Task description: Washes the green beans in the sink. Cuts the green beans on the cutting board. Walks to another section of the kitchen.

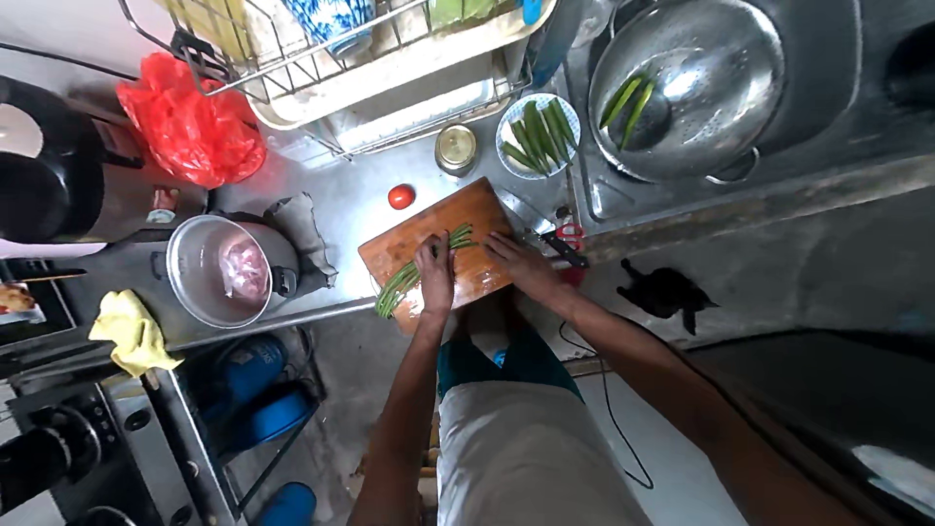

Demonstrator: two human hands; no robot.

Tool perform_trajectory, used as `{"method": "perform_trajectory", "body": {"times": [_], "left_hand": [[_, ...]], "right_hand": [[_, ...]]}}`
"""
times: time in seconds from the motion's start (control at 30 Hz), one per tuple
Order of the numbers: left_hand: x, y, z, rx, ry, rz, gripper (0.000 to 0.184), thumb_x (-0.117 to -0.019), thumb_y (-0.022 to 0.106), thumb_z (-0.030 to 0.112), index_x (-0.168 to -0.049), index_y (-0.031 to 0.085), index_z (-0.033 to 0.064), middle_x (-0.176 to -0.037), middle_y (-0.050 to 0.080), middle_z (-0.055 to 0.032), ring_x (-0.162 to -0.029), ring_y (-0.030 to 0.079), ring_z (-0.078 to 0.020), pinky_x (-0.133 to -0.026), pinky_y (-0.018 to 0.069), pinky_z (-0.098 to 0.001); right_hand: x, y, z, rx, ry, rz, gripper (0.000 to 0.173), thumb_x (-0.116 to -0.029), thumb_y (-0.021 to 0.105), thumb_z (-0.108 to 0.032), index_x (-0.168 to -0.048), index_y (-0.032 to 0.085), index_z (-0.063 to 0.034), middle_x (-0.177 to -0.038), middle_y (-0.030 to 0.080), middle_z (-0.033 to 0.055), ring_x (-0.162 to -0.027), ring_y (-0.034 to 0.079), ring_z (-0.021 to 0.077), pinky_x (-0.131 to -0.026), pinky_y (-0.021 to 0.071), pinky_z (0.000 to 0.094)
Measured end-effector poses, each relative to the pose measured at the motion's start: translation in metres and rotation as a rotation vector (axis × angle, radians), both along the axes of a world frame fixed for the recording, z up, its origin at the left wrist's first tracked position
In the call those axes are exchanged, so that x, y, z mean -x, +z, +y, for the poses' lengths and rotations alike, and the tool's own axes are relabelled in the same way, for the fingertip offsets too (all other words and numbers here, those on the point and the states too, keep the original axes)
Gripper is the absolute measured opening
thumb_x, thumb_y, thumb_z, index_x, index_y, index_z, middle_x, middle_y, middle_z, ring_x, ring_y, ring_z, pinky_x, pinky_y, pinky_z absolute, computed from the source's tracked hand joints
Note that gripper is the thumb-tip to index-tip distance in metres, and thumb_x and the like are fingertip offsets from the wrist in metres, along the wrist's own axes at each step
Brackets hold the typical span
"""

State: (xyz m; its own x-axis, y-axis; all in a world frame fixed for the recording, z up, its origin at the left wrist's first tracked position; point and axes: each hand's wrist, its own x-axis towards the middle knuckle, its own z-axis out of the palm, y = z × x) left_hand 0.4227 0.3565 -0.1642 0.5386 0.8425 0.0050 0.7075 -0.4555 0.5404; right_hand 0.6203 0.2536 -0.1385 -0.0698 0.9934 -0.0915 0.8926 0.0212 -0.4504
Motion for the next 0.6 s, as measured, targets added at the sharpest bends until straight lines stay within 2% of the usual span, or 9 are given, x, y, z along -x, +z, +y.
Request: {"method": "perform_trajectory", "body": {"times": [0.07, 0.17, 0.2, 0.37, 0.5, 0.6], "left_hand": [[-0.002, 0.005, -0.002, 0.026, 0.006, 0.059, 0.042, -0.1063, 0.055, 0.033, -0.147, 0.053, 0.0216, -0.143, 0.051, -0.0121, -0.134, 0.047, -0.0332, -0.109, 0.0436, -0.0502], [-0.006, 0.005, -0.005, 0.002, 0.014, 0.119, 0.04, -0.1071, 0.052, 0.034, -0.142, 0.053, 0.0153, -0.142, 0.051, -0.016, -0.133, 0.048, -0.0364, -0.107, 0.0446, -0.0526], [-0.007, 0.005, -0.005, -0.012, 0.016, 0.139, 0.039, -0.1071, 0.052, 0.033, -0.141, 0.052, 0.0137, -0.142, 0.051, -0.017, -0.131, 0.049, -0.0371, -0.106, 0.0453, -0.053], [-0.014, 0.01, -0.007, -0.035, -0.003, 0.248, 0.033, -0.1013, 0.057, 0.018, -0.132, 0.057, 0.0073, -0.138, 0.053, -0.0197, -0.125, 0.053, -0.0398, -0.1, 0.0467, -0.0551], [-0.016, 0.005, -0.008, -0.093, -0.044, 0.286, 0.031, -0.1043, 0.052, 0.018, -0.134, 0.055, 0.0081, -0.134, 0.055, -0.0176, -0.121, 0.055, -0.0365, -0.098, 0.0471, -0.0532], [-0.019, 0.003, -0.006, -0.124, -0.075, 0.314, 0.033, -0.1034, 0.05, 0.013, -0.135, 0.054, 0.0074, -0.131, 0.056, -0.0184, -0.119, 0.057, -0.0368, -0.095, 0.0487, -0.052]], "right_hand": [[0.006, -0.001, 0.0, -0.003, -0.024, -0.005, 0.054, -0.0922, 0.06, 0.012, -0.144, 0.058, -0.0032, -0.155, 0.051, 0.0148, -0.146, 0.045, 0.0327, -0.113, 0.0466, 0.0476], [0.012, 0.002, 0.003, 0.008, -0.045, -0.054, 0.051, -0.0896, 0.066, 0.01, -0.138, 0.06, -0.0026, -0.146, 0.055, 0.0175, -0.129, 0.056, 0.0384, -0.094, 0.0564, 0.0501], [0.014, 0.004, 0.005, 0.024, -0.051, -0.062, 0.05, -0.0894, 0.067, 0.01, -0.138, 0.06, -0.0024, -0.144, 0.055, 0.0183, -0.125, 0.057, 0.0396, -0.091, 0.0571, 0.0503], [0.021, 0.007, 0.008, 0.061, -0.114, -0.06, 0.041, -0.0887, 0.067, 0.01, -0.128, 0.064, 0.0003, -0.134, 0.058, 0.0222, -0.121, 0.058, 0.0421, -0.092, 0.0572, 0.0506], [0.026, 0.011, 0.008, 0.062, -0.159, -0.059, 0.032, -0.0913, 0.066, 0.008, -0.123, 0.065, 0.002, -0.127, 0.06, 0.022, -0.117, 0.06, 0.0414, -0.092, 0.0569, 0.0498], [0.028, 0.014, 0.006, 0.077, -0.19, -0.02, 0.032, -0.091, 0.066, 0.009, -0.123, 0.065, 0.0025, -0.127, 0.061, 0.022, -0.119, 0.06, 0.0413, -0.095, 0.0563, 0.0501]]}}
